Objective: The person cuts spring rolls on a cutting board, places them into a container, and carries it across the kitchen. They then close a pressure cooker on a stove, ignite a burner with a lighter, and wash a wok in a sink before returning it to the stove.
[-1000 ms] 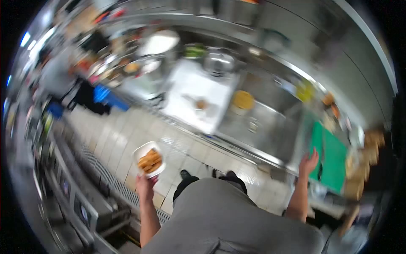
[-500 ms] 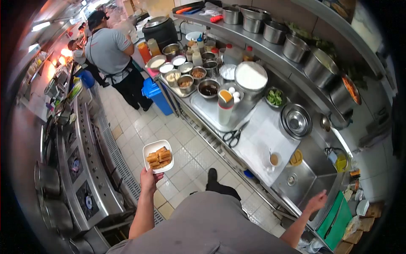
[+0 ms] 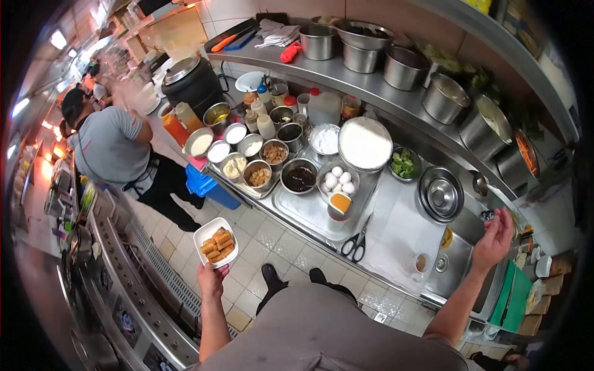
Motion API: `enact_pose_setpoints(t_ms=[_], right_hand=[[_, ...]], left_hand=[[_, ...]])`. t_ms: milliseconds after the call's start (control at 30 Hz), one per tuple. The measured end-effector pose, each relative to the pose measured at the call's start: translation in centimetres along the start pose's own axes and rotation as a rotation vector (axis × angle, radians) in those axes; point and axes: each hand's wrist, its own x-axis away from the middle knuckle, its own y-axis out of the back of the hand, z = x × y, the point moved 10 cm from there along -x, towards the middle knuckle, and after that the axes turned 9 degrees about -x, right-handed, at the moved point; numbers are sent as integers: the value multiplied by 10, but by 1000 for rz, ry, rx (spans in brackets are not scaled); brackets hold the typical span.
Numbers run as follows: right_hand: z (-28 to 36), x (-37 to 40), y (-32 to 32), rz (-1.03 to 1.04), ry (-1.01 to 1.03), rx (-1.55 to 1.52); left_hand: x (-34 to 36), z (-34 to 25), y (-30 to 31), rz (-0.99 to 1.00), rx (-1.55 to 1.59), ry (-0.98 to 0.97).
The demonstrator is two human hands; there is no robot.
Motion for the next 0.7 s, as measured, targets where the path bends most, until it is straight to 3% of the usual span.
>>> enact_pose_setpoints(t_ms=[100, 233, 300, 400, 500, 633, 700], right_hand=[[0, 27, -20, -17, -66, 238], [-12, 63, -41, -38, -128, 270], [-9, 79, -53, -59, -106, 261], [32, 105, -71, -62, -3, 495], [134, 115, -126, -138, 181, 734], [117, 119, -115, -233, 211, 799], [115, 117, -129, -235, 198, 911]], left_hand=[[-48, -51, -14, 40, -46, -41], [-110, -128, -31, 157, -83, -108], [-141, -166, -37, 199, -68, -89], [-202, -217, -33, 224, -110, -132], [-243, -282, -34, 209, -93, -213], [-342, -342, -18, 159, -46, -314], [-387, -372, -4, 44, -2, -300]])
